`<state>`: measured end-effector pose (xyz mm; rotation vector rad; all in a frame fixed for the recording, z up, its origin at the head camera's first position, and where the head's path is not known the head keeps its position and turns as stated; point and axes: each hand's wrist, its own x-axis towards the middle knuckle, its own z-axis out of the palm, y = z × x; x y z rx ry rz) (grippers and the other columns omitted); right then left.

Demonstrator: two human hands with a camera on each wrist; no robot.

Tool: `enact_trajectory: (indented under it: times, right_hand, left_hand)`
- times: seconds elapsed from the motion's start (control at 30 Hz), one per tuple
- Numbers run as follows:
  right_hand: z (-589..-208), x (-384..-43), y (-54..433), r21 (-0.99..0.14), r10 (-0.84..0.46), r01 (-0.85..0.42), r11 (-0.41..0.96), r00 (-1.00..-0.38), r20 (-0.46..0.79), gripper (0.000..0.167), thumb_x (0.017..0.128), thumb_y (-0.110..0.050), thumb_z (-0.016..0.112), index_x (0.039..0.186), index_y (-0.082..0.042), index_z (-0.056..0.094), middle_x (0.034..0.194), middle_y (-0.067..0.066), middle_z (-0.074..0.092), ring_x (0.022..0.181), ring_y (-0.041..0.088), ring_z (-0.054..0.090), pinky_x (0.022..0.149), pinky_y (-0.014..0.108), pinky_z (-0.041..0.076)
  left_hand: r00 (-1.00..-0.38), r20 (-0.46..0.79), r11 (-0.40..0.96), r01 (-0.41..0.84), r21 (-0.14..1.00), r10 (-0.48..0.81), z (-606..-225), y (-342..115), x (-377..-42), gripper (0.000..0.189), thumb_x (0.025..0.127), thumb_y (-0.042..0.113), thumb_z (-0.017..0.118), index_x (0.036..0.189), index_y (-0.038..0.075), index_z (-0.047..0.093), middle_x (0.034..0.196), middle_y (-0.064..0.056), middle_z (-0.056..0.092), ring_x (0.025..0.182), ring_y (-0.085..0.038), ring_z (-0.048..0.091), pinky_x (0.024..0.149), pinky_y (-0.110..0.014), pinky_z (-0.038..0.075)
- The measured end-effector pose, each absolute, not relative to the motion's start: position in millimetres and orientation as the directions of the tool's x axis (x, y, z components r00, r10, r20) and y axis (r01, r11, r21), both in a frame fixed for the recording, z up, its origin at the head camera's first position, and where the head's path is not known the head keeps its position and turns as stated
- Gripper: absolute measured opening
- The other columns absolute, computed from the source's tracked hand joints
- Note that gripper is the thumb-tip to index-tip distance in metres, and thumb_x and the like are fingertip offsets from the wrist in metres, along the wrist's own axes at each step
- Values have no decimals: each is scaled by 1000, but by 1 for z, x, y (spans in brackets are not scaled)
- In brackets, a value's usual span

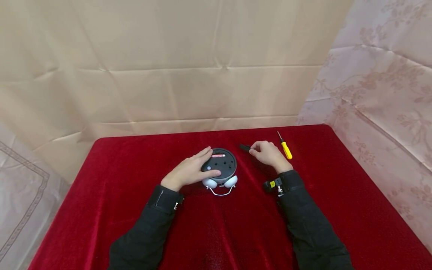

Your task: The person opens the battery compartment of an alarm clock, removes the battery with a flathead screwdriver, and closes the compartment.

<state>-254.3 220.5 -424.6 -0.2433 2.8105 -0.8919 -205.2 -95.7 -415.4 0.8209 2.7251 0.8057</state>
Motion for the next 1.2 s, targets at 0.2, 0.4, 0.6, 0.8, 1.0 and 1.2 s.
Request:
enact_trajectory:
  times: [0.2, 0.4, 0.6, 0.8, 1.0, 1.2]
  right_hand:
    - [-428, -256, 221, -561, -210, -88, 823, -965, -156, 19, 100, -23, 64, 108, -8, 71, 88, 7, 64, 81, 26, 55, 73, 38, 45]
    - [-427, -255, 221, -562, -215, -88, 823, -963, -164, 20, 100, -23, 64, 111, -8, 70, 92, 8, 65, 84, 27, 56, 76, 38, 47]
    - [-427, -253, 221, -566, -221, -91, 820, -961, -166, 24, 100, -24, 65, 116, -7, 69, 97, 9, 67, 87, 27, 56, 78, 39, 49]
    - [-426, -254, 220, -567, -218, -83, 819, -960, -175, 25, 100, -24, 64, 117, -5, 69, 98, 9, 67, 86, 27, 56, 78, 39, 48]
    - [-426, -256, 219, -563, -219, -85, 822, -960, -175, 28, 101, -22, 63, 120, -3, 68, 99, 11, 68, 86, 27, 56, 78, 39, 48]
    - [-427, -255, 219, -557, -208, -78, 827, -962, -175, 32, 100, -23, 64, 125, -3, 65, 104, 13, 67, 87, 28, 58, 79, 39, 50]
  left_hand:
    - [-830, -15, 697, 459, 550, 558, -415, -96, -205, 95, 88, 63, 66, 160, 11, 32, 165, -8, 28, 147, -25, 33, 110, -47, 41]
    - [-832, -13, 701, 458, 547, 554, -416, -96, -206, 95, 88, 65, 65, 159, 12, 33, 165, -7, 28, 148, -25, 33, 111, -47, 40]
    - [-835, -22, 700, 446, 558, 550, -415, -96, -205, 94, 87, 64, 66, 160, 13, 33, 165, -6, 28, 147, -26, 34, 108, -48, 43]
    - [-833, -19, 703, 454, 548, 553, -415, -97, -206, 94, 88, 63, 66, 160, 13, 32, 165, -8, 28, 147, -25, 34, 109, -47, 42]
    - [-836, -28, 707, 446, 549, 549, -415, -97, -206, 95, 88, 63, 66, 160, 13, 31, 165, -5, 27, 147, -24, 34, 109, -46, 42]
    - [-834, -27, 702, 445, 557, 551, -415, -96, -205, 96, 86, 64, 67, 160, 13, 31, 165, -5, 27, 147, -26, 34, 108, -48, 43]
